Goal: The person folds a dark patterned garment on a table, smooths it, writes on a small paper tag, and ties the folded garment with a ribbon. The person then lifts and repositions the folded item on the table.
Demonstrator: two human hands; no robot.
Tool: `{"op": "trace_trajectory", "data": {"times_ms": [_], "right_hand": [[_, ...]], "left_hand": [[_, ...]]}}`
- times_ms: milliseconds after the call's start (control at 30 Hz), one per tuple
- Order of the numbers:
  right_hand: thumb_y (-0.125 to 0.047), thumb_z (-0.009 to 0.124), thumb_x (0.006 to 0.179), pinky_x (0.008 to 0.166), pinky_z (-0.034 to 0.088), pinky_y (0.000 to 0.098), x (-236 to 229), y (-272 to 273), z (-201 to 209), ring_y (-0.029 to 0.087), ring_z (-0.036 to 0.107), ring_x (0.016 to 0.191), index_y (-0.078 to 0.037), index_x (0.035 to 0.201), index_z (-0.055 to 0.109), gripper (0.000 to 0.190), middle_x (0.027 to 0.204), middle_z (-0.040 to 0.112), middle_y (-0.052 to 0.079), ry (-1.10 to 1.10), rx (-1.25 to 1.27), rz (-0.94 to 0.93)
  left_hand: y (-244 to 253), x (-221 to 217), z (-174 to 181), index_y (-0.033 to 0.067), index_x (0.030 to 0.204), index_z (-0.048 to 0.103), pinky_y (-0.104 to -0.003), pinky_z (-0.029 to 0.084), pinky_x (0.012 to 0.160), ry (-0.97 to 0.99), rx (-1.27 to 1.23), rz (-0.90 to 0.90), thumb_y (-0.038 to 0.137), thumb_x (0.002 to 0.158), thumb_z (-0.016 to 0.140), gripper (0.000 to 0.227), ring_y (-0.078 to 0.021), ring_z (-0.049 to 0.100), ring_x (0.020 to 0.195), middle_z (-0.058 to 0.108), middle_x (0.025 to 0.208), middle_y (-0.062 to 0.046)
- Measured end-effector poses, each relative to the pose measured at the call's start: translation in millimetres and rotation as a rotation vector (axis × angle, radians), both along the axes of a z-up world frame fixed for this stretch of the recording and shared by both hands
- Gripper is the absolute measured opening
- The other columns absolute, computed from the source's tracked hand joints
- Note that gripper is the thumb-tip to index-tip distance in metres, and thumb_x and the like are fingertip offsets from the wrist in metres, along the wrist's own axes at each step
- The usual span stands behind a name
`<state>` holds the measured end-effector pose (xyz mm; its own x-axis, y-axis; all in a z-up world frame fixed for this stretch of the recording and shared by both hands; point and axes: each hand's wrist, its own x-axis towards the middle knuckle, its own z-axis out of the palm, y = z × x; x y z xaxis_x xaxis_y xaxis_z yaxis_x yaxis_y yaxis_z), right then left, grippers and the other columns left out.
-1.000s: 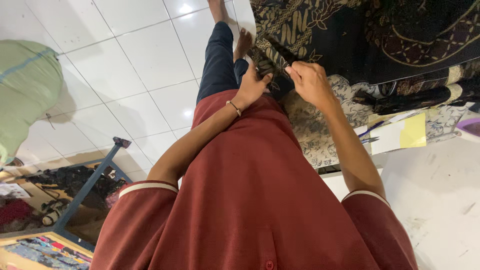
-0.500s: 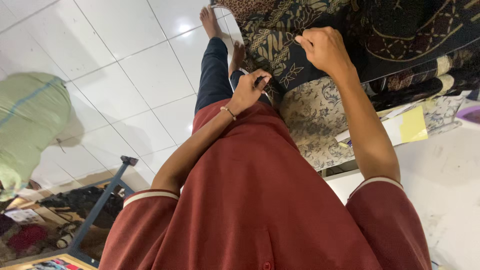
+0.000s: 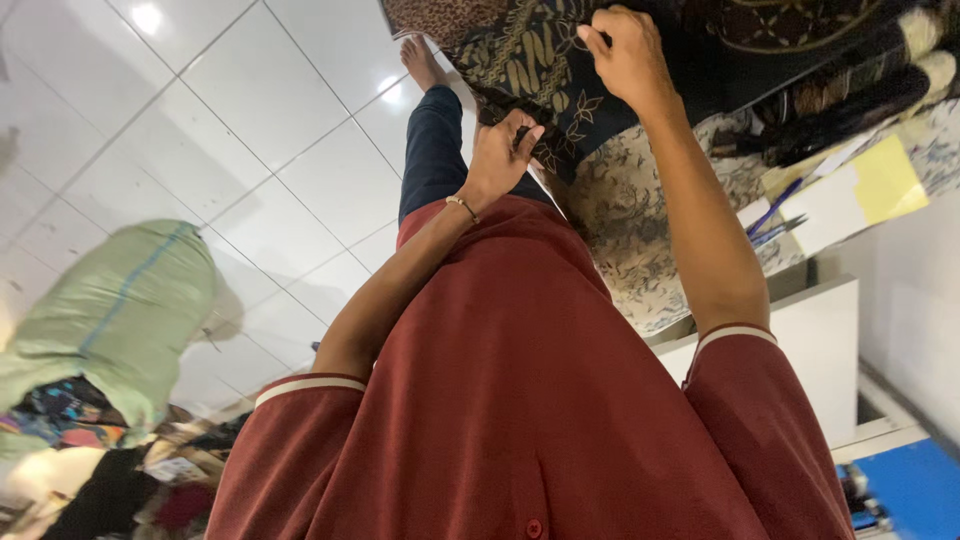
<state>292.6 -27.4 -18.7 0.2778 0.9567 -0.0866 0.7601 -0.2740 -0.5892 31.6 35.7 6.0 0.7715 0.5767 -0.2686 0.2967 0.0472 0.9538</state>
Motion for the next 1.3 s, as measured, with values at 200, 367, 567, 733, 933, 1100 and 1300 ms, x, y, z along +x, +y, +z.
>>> {"op": "trace_trajectory", "data": {"times_ms": [200,367,567,733,933,1100,1300], "right_hand": [[-0.037,0.069,0.095,0.083,0.052,0.0439,-28,-10,54,0.037,0.06,0.1,0.0,0.12,0.062,0.045,0.108,0.063,0.023,-0.67,0.412,-0.124],[-0.022,0.07,0.11,0.092,0.057,0.0462,-81,-54,95,0.03,0.065,0.108,-0.001,0.127,0.06,0.029,0.114,0.063,0.018,0.214,0.186,-0.244],[-0.007,0.068,0.097,0.078,0.055,0.0396,-119,-79,89,0.025,0.067,0.089,0.004,0.116,0.064,0.022,0.102,0.067,0.017,0.32,0.019,-0.263],[-0.014,0.066,0.106,0.054,0.046,0.0399,-91,-63,42,0.024,0.06,0.059,0.004,0.101,0.068,0.019,0.086,0.068,0.015,0.289,-0.141,-0.353],[-0.025,0.077,0.111,0.06,0.045,0.0444,-28,-38,-6,0.029,0.053,0.058,0.008,0.086,0.059,0.046,0.077,0.057,0.02,0.078,-0.081,-0.317],[-0.019,0.081,0.107,0.07,0.048,0.0439,-26,-21,-15,0.03,0.058,0.081,0.002,0.101,0.061,0.029,0.095,0.059,0.015,-0.131,0.141,-0.244],[-0.012,0.073,0.106,0.082,0.053,0.0436,-42,-36,14,0.03,0.06,0.098,-0.001,0.124,0.056,0.027,0.113,0.054,0.015,-0.112,0.244,-0.344]], "left_hand": [[3,7,0,-0.0016,0.103,0.065,-0.031,0.042,0.041,0.102,0.002,-0.045,0.027,0.103,0.064,0.028,-0.0199,0.072,0.05,0.06,0.053,-0.011],[4,12,0,0.0003,0.094,0.067,-0.028,0.044,0.041,0.129,0.046,0.01,0.031,0.103,0.064,0.033,-0.0163,0.07,0.045,0.063,0.054,-0.009],[9,20,7,0.0038,0.097,0.069,-0.028,0.041,0.038,0.209,-0.012,0.002,0.033,0.102,0.067,0.03,-0.0147,0.071,0.047,0.063,0.053,-0.009],[3,13,20,0.0002,0.136,0.039,-0.024,0.05,0.04,-0.14,-0.03,0.081,0.027,0.101,0.069,0.053,-0.0151,0.07,0.049,0.069,0.067,-0.007],[7,3,11,0.0047,0.13,0.053,-0.033,0.027,0.044,0.121,0.067,-0.1,0.018,0.108,0.06,0.027,-0.0177,0.043,0.038,0.051,0.05,-0.011],[10,2,1,0.0026,0.114,0.064,-0.031,0.037,0.045,-0.011,0.059,-0.085,0.019,0.108,0.058,0.018,-0.0128,0.051,0.044,0.061,0.06,-0.006],[13,15,-7,0.0005,0.104,0.065,-0.031,0.038,0.043,0.053,0.113,-0.085,0.021,0.104,0.065,0.02,-0.0154,0.058,0.042,0.059,0.054,-0.008]]}}
